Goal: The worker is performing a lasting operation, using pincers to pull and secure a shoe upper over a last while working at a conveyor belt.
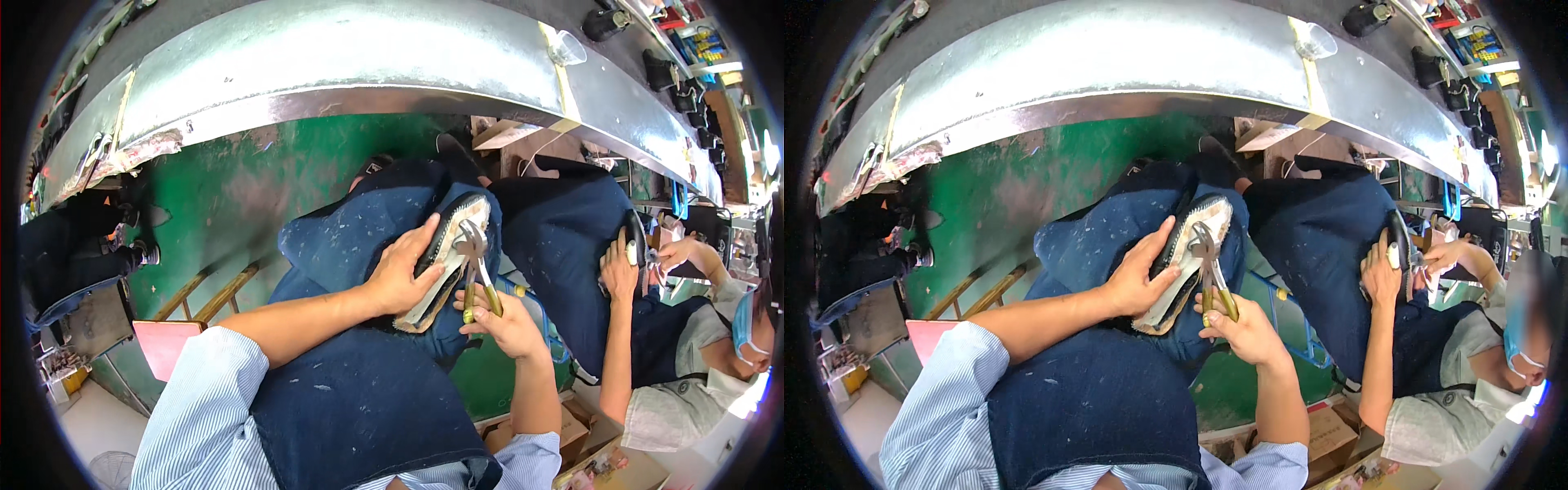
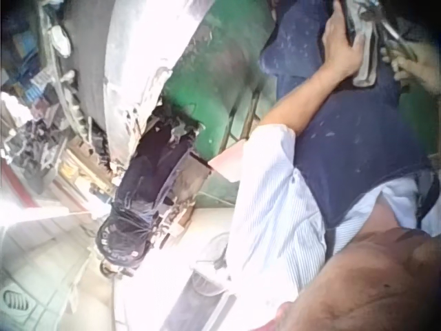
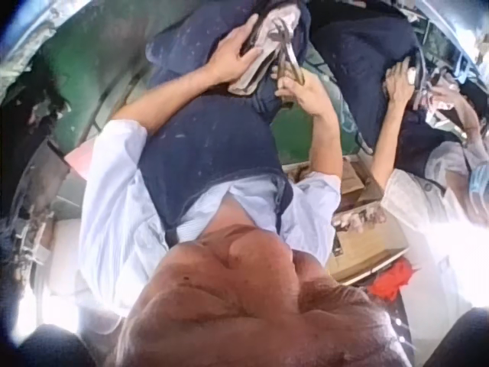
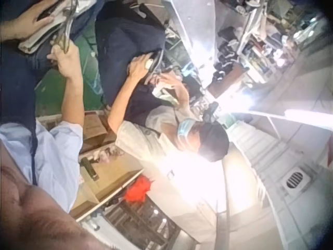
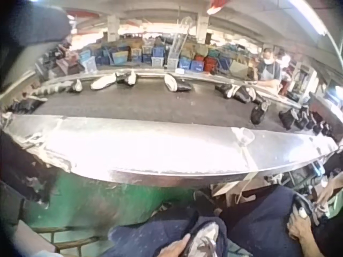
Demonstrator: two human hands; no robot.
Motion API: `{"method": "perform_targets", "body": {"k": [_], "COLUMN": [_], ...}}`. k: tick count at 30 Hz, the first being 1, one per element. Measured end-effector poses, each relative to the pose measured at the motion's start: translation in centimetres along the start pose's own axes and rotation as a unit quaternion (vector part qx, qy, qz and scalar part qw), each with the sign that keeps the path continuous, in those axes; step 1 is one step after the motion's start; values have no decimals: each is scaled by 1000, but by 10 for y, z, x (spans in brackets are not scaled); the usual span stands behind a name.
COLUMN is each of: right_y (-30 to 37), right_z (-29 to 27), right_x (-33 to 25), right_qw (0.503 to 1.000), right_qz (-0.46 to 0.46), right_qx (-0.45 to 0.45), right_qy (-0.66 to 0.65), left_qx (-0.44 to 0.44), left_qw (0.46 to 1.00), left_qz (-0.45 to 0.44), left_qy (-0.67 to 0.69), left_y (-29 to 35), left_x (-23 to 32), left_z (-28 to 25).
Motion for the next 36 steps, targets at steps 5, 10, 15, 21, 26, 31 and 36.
{"method": "perform_targets", "body": {"k": [5, 10, 15, 21, 26, 31, 36], "right_y": [-18, -30, -32, 9, -2, -10, -30], "right_z": [-4, 24, 39, -38, -39, -42, -46], "right_x": [21, 69, 100, 50, -50, -73, -44], "right_qw": [999, 975, 833, 994, 942, 926, 915], "right_qz": [28, -97, -22, 9, -176, -155, -105], "right_qx": [-22, 76, -147, 20, 164, 135, 123], "right_qy": [-27, -183, -532, -109, 234, 316, 368], "left_qx": [-31, -156, -211, -177, -199, -194, -216], "left_qw": [999, 978, 962, 970, 961, 967, 962], "left_qz": [-13, -69, -71, -93, -92, -66, -54], "left_qy": [-42, -120, -157, -140, -168, -149, -157], "left_y": [-1, -11, -14, -14, -13, -11, -13], "left_x": [2, 12, 12, -4, 3, -1, 1], "left_z": [1, 13, 25, 23, 31, 29, 30]}}
Point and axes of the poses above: each hand's wrist, its own y-axis away from the middle knuckle, its own z-axis out of the palm, x = y × z, the point moved 10 cm from there along -y, towards the middle knuckle
